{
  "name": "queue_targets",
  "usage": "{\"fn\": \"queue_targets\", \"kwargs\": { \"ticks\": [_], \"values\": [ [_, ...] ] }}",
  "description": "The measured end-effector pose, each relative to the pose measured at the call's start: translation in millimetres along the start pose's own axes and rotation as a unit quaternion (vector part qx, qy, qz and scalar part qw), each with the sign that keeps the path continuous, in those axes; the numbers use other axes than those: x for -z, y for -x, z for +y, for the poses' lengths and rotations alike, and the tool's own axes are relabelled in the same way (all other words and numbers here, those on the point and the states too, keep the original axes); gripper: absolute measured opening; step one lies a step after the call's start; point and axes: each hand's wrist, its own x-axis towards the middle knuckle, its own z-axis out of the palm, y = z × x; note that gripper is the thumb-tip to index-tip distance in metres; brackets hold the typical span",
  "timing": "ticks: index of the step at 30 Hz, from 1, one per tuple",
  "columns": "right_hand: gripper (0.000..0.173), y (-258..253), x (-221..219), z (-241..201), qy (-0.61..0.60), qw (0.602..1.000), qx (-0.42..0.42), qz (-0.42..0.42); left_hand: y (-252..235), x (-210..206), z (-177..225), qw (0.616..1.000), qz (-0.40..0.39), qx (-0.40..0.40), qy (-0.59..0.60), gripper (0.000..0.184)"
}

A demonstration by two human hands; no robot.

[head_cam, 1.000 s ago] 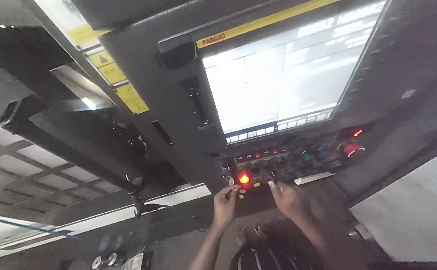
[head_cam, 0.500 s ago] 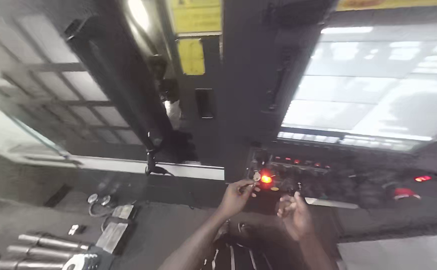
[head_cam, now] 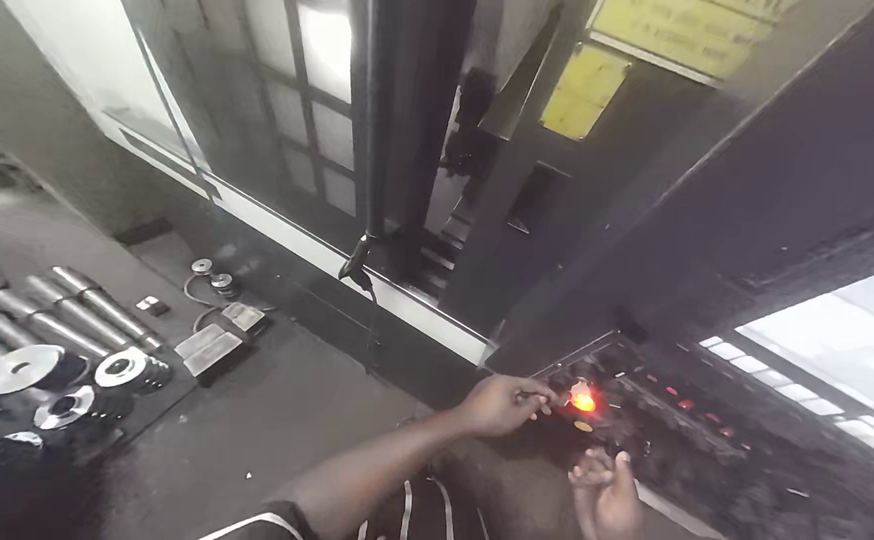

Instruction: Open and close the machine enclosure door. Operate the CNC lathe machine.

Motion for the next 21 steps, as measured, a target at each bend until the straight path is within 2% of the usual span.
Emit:
{"fn": "queue_targets", "kwargs": {
  "ticks": [3, 8, 17, 21],
  "values": [
    [0.067, -0.2, 1.2, 1.1, 0.002, 1.0, 0.005, -0.007, -1.2, -5.4, 0.7, 1.0, 0.027, 0.002, 0.009, 0.026],
    [0.066, -1.0, -1.2, 1.6, 0.001, 1.0, 0.022, -0.013, -2.0, -2.8, 3.9, 0.999, 0.033, -0.002, -0.03, 0.026],
    [0.065, -3.8, -0.5, 5.7, 0.011, 0.999, 0.034, 0.003, -1.0, -3.7, 7.5, 0.999, 0.013, 0.029, 0.004, 0.026],
    [0.067, -4.2, 0.6, 6.6, 0.013, 0.999, 0.03, -0.003, 0.1, -6.8, 4.8, 0.999, 0.032, 0.022, -0.008, 0.026]
  ]
}}
